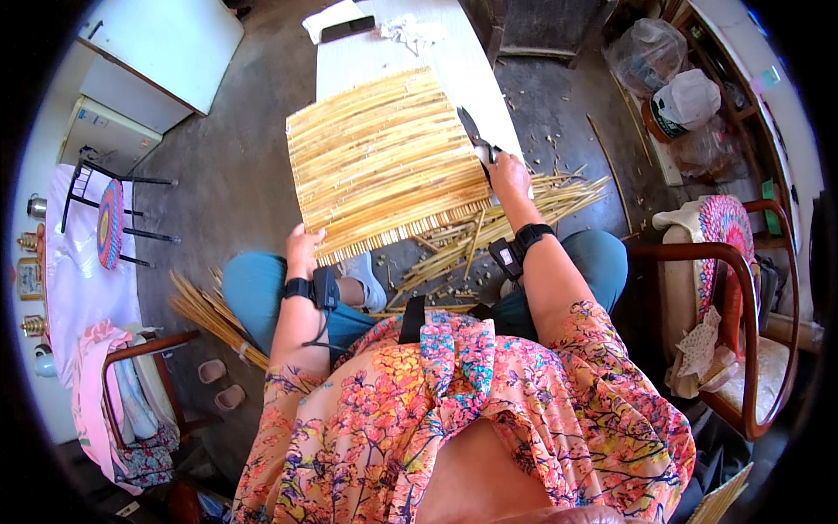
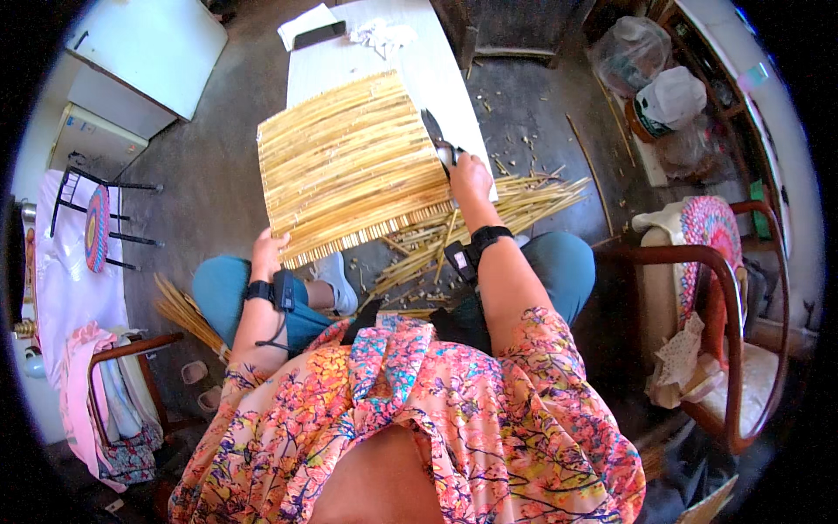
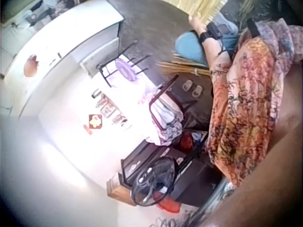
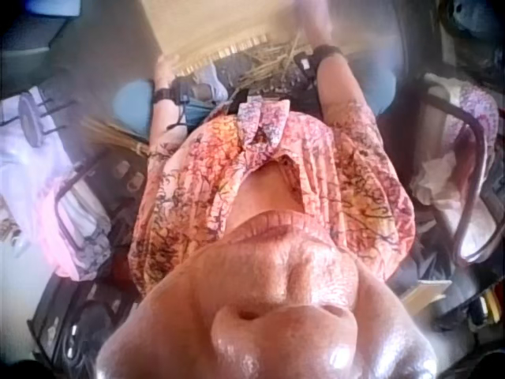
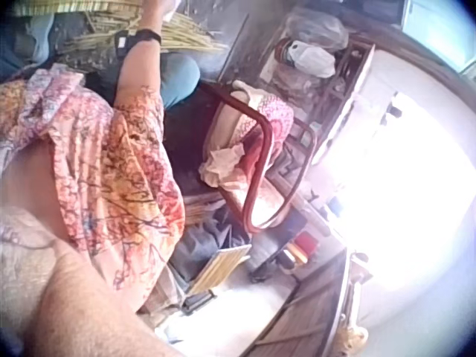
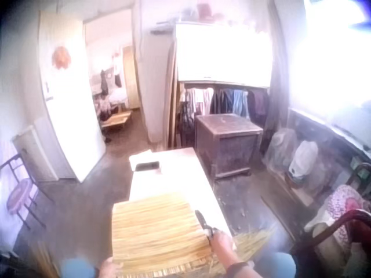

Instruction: Cutting and sorting bamboo strips to create handcrafted mats or screens.

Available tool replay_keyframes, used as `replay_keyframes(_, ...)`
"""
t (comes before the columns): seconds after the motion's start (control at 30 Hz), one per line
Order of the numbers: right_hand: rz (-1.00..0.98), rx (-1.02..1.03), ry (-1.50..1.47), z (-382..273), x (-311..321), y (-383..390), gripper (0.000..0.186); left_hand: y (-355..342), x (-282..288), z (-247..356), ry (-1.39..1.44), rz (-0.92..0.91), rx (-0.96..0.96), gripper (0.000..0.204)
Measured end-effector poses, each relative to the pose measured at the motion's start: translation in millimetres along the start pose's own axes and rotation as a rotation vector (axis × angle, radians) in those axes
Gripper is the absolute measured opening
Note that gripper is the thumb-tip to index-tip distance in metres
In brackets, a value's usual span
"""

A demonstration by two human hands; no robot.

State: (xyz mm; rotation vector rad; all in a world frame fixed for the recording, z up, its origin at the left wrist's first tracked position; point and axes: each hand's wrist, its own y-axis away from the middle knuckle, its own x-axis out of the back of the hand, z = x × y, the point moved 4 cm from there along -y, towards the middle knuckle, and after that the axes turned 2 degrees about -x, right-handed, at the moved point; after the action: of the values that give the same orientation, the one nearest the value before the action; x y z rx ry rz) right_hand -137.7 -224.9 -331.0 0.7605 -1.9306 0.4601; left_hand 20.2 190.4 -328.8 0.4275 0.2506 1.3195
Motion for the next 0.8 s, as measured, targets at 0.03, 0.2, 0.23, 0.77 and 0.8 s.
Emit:
replay_keyframes(0.03, 0.012, 0.000, -0.008, -3.7, 3.6, 0.6, 0.027, 1.6, -1.2, 0.4, 0.017, -0.021, 0.006, 0.033)
replay_keyframes(0.2, -0.142, -0.041, 0.015, -10.7, 4.0, 0.2, 0.034, 4.5, 0.0, 3.9, 0.137, -0.023, 0.022, 0.033)
replay_keyframes(0.23, -0.111, -0.026, 0.015, -9.4, 0.9, 0.8, 0.036, 4.1, 1.4, 3.0, 0.147, -0.029, 0.024, 0.034)
replay_keyframes(0.77, -0.327, -0.211, 0.185, 14.5, 34.4, 21.9, 0.046, -6.9, -11.6, 4.8, 0.032, -0.080, 0.043, 0.034)
replay_keyframes(0.8, -0.316, -0.230, 0.168, 18.9, 33.9, 22.8, 0.044, -4.1, -16.2, 8.1, 0.026, -0.094, 0.031, 0.034)
